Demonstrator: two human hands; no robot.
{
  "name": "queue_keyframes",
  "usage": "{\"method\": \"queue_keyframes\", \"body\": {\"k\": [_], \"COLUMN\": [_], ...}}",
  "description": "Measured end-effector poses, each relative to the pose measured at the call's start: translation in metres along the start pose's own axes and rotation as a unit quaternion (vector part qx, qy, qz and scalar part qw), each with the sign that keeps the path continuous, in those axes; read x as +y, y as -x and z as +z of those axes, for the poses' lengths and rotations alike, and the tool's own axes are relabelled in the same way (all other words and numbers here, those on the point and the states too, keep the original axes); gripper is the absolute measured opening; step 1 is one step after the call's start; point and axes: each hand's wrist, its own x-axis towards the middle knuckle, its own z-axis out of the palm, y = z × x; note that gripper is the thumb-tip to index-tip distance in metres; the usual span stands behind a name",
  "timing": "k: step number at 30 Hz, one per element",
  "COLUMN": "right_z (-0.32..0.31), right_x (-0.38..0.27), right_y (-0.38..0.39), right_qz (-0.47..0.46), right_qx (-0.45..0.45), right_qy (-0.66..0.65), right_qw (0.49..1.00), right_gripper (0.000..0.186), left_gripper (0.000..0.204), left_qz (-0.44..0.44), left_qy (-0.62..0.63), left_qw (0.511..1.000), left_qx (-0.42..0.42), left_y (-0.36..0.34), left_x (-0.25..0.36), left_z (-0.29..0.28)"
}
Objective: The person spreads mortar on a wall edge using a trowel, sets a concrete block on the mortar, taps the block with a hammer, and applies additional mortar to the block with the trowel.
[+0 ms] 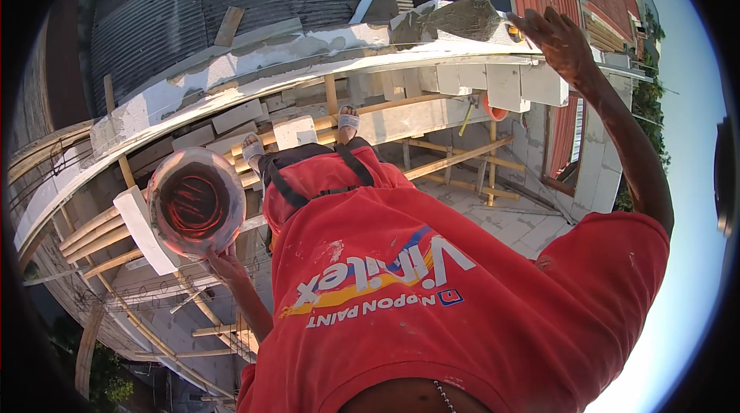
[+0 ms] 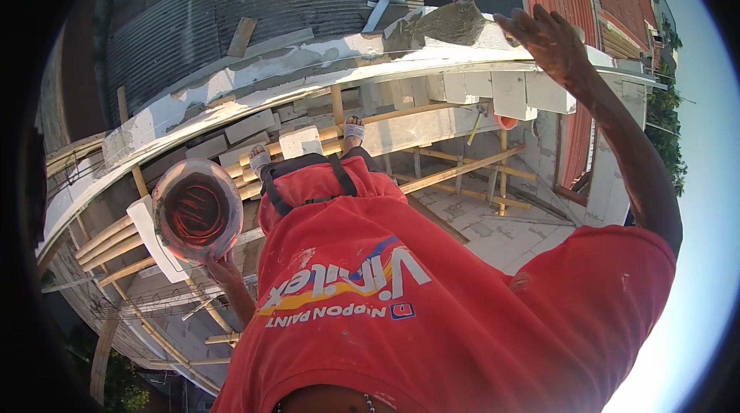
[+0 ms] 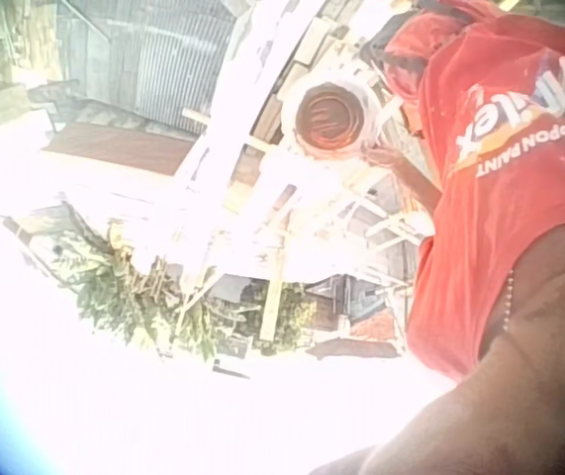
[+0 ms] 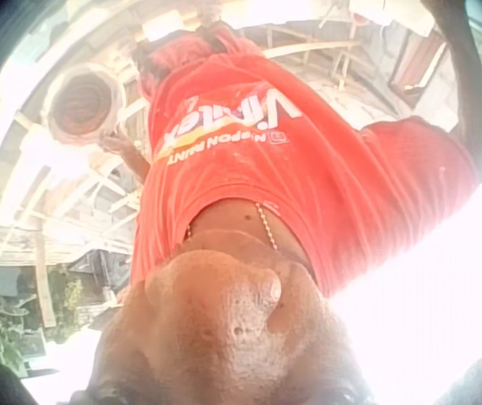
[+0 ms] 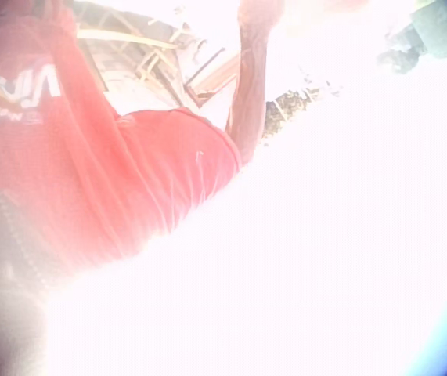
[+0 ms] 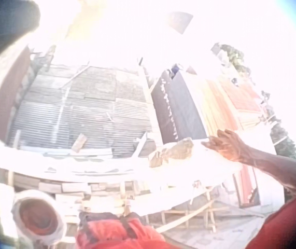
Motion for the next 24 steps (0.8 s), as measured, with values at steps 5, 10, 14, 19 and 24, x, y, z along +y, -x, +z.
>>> {"method": "queue_keyframes", "body": {"k": [5,10,14,19,24], "right_z": [-0.055,-0.041,0.018,0.027,-0.003], "right_x": [0.022,0.009,-0.016,-0.002,0.021], "right_y": [-0.005,-0.063,-0.106,-0.124,-0.126], "right_qz": [0.083,0.314,0.278,0.237,0.250], "right_qx": [-0.107,-0.309,-0.329,-0.404,-0.422], "right_qy": [-0.166,-0.596,-0.660,-0.529,-0.402], "right_qw": [0.977,0.671,0.616,0.708,0.774], "right_gripper": [0.047,0.056,0.061,0.058,0.048], "left_gripper": [0.067,0.067,0.066,0.063,0.060], "left_qz": [-0.015,0.004,-0.027,-0.014,0.001], "left_qy": [0.005,0.001,0.030,0.035,0.028], "left_qw": [1.000,0.999,0.998,0.998,0.998], "left_qx": [0.019,0.040,0.042,0.040,0.048], "left_y": [-0.001,0.013,0.015,0.021,0.018], "left_x": [-0.009,-0.007,-0.009,-0.011,-0.013], "left_z": [-0.009,0.004,0.000,-0.003,-0.007]}}
